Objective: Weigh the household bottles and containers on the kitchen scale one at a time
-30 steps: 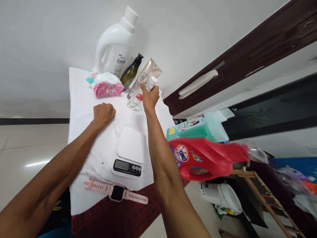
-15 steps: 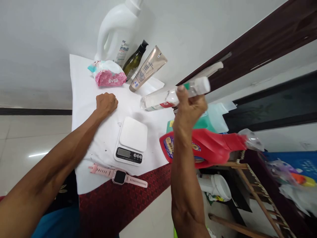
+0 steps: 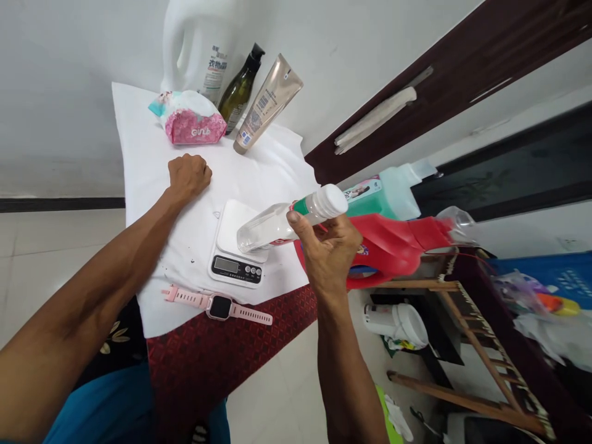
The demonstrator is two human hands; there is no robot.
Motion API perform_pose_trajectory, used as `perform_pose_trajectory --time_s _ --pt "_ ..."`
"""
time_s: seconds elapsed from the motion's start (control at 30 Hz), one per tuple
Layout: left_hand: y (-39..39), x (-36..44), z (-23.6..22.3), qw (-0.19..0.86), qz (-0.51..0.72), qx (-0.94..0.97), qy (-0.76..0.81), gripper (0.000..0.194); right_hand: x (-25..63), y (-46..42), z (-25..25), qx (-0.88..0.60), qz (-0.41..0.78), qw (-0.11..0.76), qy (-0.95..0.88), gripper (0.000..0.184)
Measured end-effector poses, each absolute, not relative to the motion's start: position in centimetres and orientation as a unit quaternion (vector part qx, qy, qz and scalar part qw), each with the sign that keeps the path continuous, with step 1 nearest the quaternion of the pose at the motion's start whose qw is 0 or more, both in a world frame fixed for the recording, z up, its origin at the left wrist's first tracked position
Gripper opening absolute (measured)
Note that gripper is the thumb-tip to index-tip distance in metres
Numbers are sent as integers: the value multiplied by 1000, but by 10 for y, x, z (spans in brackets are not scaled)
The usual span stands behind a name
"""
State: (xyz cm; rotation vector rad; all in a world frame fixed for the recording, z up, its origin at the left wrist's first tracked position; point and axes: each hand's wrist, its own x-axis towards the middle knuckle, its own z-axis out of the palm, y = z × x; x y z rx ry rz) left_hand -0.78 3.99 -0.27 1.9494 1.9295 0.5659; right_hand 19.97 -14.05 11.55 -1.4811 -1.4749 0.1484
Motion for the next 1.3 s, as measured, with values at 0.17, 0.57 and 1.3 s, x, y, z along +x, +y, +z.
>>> perform_pose_trajectory --time_s 0.17,0.57,1.3 --pt "41 -6 -3 160 194 687 681 45 204 -135 111 -605 95 495 -617 36" --pt "44 -8 -3 158 185 685 687 43 232 -209 55 -668 86 545 -499 45" --pt "40 -14 11 159 186 675 697 40 175 -129 101 -570 163 547 -591 39"
